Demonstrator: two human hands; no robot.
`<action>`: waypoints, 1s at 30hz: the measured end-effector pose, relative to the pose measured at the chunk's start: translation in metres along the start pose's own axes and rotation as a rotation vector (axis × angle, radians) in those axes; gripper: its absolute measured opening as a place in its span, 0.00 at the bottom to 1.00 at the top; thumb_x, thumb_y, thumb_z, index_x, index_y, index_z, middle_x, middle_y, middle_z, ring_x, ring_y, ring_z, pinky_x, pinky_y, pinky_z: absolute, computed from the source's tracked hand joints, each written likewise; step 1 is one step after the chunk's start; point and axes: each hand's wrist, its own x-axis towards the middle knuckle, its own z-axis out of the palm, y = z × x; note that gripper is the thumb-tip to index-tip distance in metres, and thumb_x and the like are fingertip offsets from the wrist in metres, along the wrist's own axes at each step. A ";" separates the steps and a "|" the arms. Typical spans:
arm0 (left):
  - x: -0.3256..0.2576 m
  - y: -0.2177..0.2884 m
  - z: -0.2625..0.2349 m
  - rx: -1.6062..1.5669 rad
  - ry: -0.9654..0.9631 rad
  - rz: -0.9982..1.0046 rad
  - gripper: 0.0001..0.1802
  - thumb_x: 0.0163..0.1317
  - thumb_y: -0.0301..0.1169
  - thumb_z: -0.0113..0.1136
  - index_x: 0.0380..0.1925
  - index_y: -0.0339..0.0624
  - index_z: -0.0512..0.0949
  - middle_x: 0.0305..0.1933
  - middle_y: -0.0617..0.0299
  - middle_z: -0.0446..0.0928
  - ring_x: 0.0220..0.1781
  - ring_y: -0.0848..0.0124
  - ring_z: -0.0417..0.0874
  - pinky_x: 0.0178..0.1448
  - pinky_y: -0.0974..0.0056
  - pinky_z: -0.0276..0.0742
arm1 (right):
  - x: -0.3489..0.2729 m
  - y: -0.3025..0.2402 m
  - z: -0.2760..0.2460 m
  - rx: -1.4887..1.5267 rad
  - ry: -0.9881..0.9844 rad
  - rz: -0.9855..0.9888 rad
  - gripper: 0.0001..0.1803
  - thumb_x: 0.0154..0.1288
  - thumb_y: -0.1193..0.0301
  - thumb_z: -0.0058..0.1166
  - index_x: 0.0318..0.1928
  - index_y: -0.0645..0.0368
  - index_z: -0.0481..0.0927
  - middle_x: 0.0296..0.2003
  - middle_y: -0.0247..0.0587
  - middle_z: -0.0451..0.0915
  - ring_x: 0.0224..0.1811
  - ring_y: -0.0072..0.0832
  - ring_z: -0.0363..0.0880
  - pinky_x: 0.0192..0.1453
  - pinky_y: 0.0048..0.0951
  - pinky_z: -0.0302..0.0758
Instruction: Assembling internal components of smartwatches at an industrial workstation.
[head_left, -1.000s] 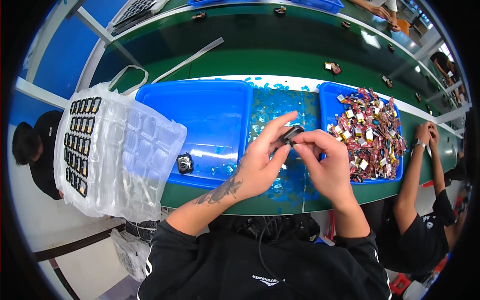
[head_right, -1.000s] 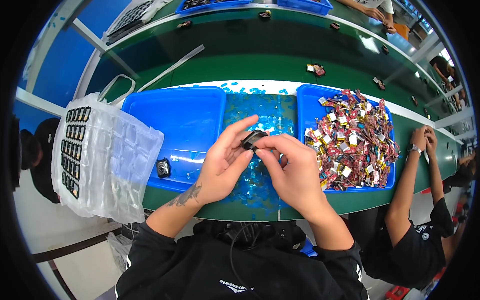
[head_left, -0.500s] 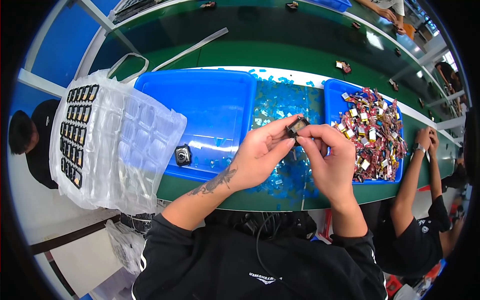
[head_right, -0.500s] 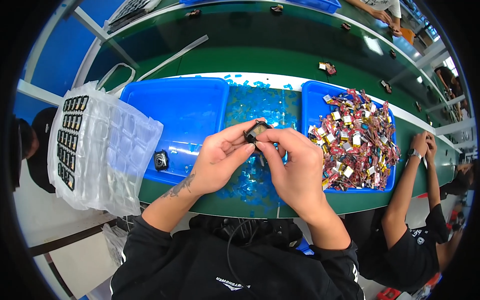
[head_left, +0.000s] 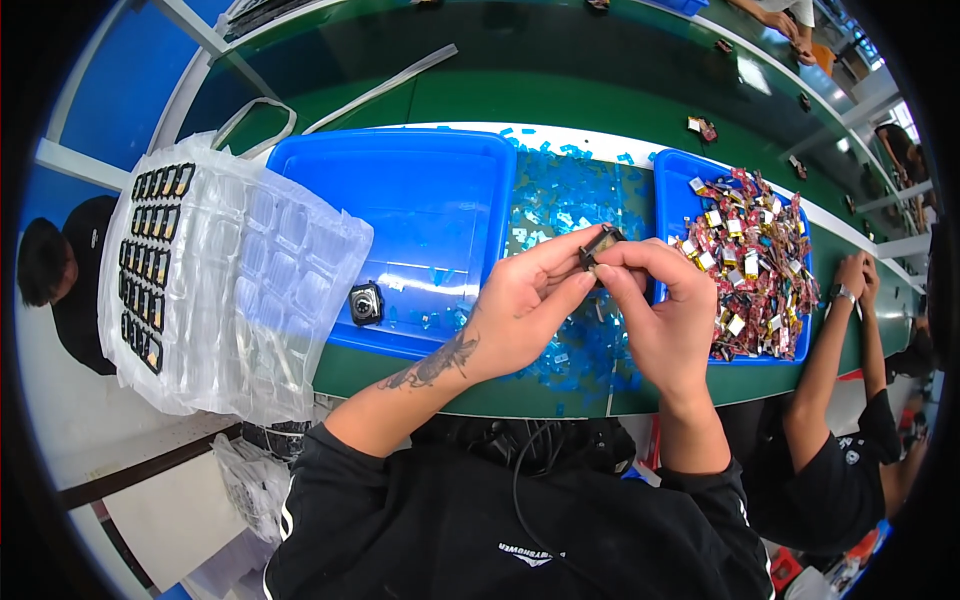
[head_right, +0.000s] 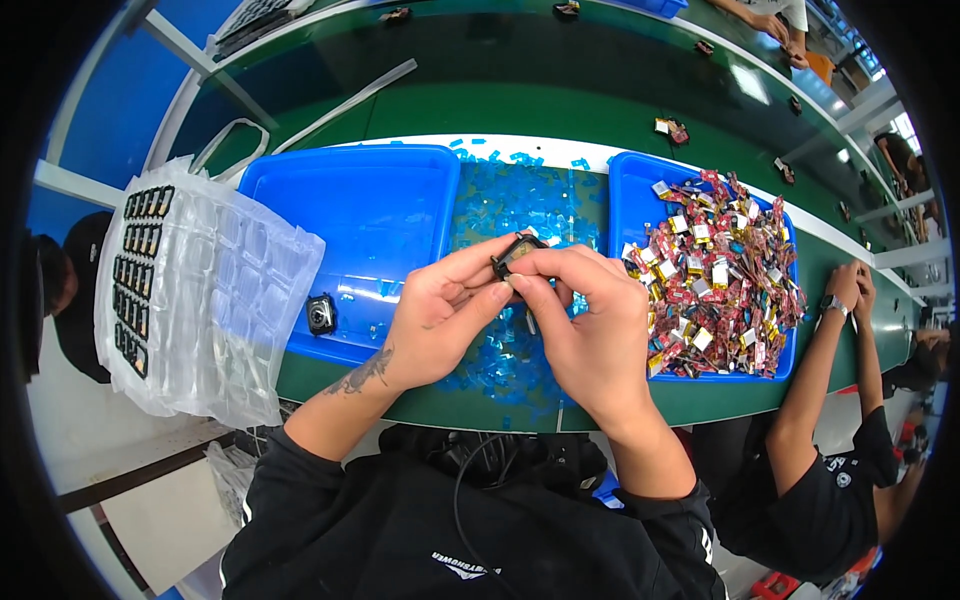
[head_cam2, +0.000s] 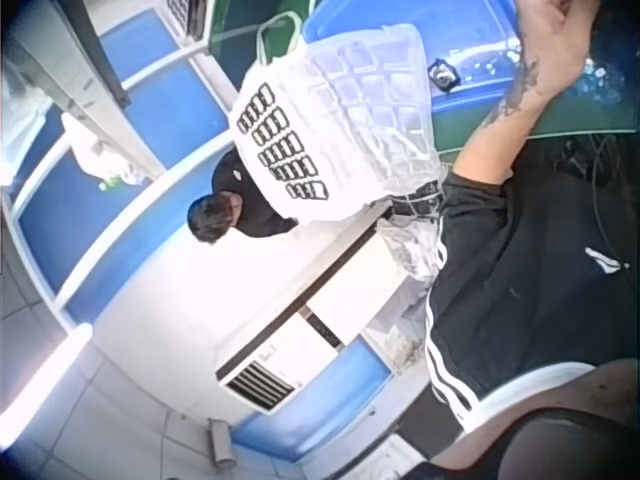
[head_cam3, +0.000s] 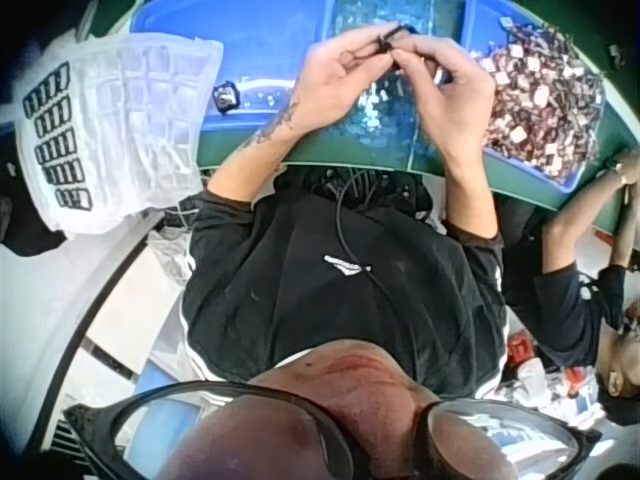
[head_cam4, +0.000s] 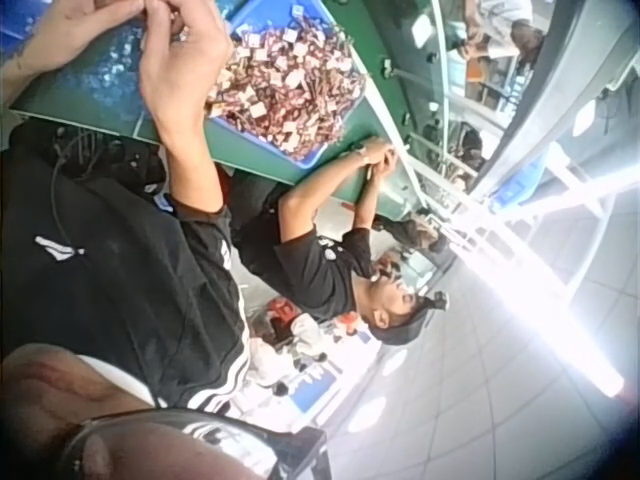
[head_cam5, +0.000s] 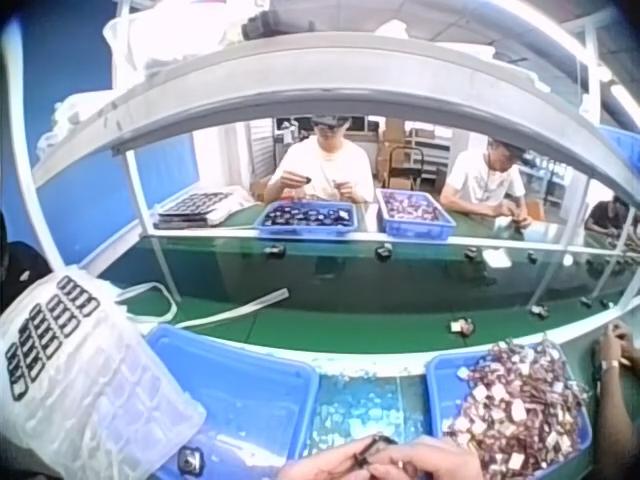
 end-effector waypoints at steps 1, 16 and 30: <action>0.000 0.001 0.000 0.024 -0.001 -0.011 0.25 0.68 0.17 0.50 0.66 0.28 0.63 0.62 0.48 0.73 0.62 0.68 0.75 0.66 0.63 0.72 | 0.000 0.000 0.000 -0.035 -0.001 -0.013 0.06 0.56 0.80 0.63 0.35 0.60 0.84 0.27 0.36 0.81 0.22 0.23 0.72 0.34 0.26 0.68; -0.002 0.000 -0.003 -0.027 -0.067 -0.076 0.24 0.71 0.21 0.47 0.67 0.32 0.64 0.55 0.56 0.77 0.55 0.76 0.78 0.62 0.68 0.72 | -0.002 -0.001 -0.011 -0.333 0.098 -0.183 0.11 0.48 0.80 0.67 0.27 0.57 0.75 0.27 0.35 0.75 0.29 0.30 0.73 0.37 0.31 0.67; 0.002 0.008 0.005 -0.040 0.042 0.018 0.19 0.69 0.20 0.49 0.60 0.37 0.72 0.57 0.50 0.75 0.54 0.65 0.82 0.58 0.62 0.78 | -0.031 0.017 -0.016 0.523 -0.017 0.243 0.11 0.60 0.86 0.59 0.44 0.68 0.77 0.38 0.38 0.80 0.41 0.18 0.79 0.46 0.20 0.79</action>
